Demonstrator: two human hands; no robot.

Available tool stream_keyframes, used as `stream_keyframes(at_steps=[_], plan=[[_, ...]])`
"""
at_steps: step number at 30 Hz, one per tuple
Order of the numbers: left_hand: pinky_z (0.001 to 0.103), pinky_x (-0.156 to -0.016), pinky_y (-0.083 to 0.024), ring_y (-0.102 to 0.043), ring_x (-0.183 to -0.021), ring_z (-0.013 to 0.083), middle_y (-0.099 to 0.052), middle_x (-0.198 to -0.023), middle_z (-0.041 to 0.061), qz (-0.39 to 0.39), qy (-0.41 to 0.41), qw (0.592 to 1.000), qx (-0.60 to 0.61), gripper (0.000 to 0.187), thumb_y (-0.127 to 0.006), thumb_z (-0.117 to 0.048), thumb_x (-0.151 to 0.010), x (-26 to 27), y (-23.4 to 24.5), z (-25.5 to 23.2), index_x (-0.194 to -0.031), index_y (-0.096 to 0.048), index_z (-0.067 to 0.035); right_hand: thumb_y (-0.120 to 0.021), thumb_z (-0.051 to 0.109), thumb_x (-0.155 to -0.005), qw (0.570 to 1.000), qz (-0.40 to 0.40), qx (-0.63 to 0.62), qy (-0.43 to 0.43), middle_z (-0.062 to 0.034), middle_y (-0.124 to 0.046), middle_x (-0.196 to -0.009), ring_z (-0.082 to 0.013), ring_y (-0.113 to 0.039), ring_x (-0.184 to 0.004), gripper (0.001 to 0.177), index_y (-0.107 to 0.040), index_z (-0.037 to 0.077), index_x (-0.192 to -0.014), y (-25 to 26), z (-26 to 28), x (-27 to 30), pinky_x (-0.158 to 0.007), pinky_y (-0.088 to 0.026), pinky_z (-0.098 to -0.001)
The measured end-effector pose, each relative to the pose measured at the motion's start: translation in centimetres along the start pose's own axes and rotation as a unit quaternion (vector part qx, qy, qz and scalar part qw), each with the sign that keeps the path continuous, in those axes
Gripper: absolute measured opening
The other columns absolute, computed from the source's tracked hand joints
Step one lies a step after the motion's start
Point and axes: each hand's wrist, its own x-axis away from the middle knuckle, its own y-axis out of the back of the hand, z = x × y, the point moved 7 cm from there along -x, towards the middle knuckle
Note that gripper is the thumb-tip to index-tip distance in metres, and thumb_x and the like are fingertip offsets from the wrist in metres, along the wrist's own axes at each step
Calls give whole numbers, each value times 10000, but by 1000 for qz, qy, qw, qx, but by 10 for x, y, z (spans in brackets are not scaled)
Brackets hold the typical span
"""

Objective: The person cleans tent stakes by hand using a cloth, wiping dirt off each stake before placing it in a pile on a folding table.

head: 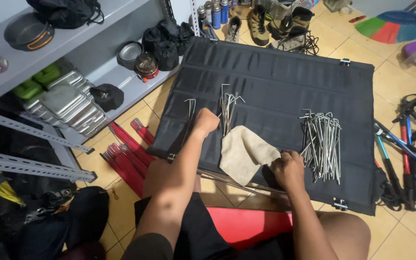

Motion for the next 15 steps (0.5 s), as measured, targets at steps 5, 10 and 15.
stream_keyframes(at_steps=[5, 10, 15], plan=[[509, -793, -534, -618, -1011, 398, -646, -1004, 202, -29, -69, 981, -179, 258, -650, -81, -731, 36, 33, -46, -972, -633, 10, -603, 255, -759, 999, 32, -4, 10, -99, -618, -985, -337, -611, -927, 221, -698, 122, -908, 5, 10, -6, -834, -517, -427], [501, -681, -553, -662, -866, 416, -672, -799, 195, -45, -109, 991, -68, 135, -609, -120, -787, 18, 6, 4, -824, -670, -5, -589, 309, -800, 998, 64, -10, -9, -85, -623, -982, -321, -624, -921, 229, -705, 150, -916, -11, -6, -6, -810, -518, -420], [219, -353, -421, -467, -451, 113, -551, -639, 116, 135, 90, 914, 372, 161, -574, 11, -824, 60, -46, 37, -960, -620, 82, -560, 301, -827, 989, 120, 47, -74, -72, -689, -878, -293, -656, -935, 227, -667, 172, -981, 19, 4, -3, -989, -340, -485]])
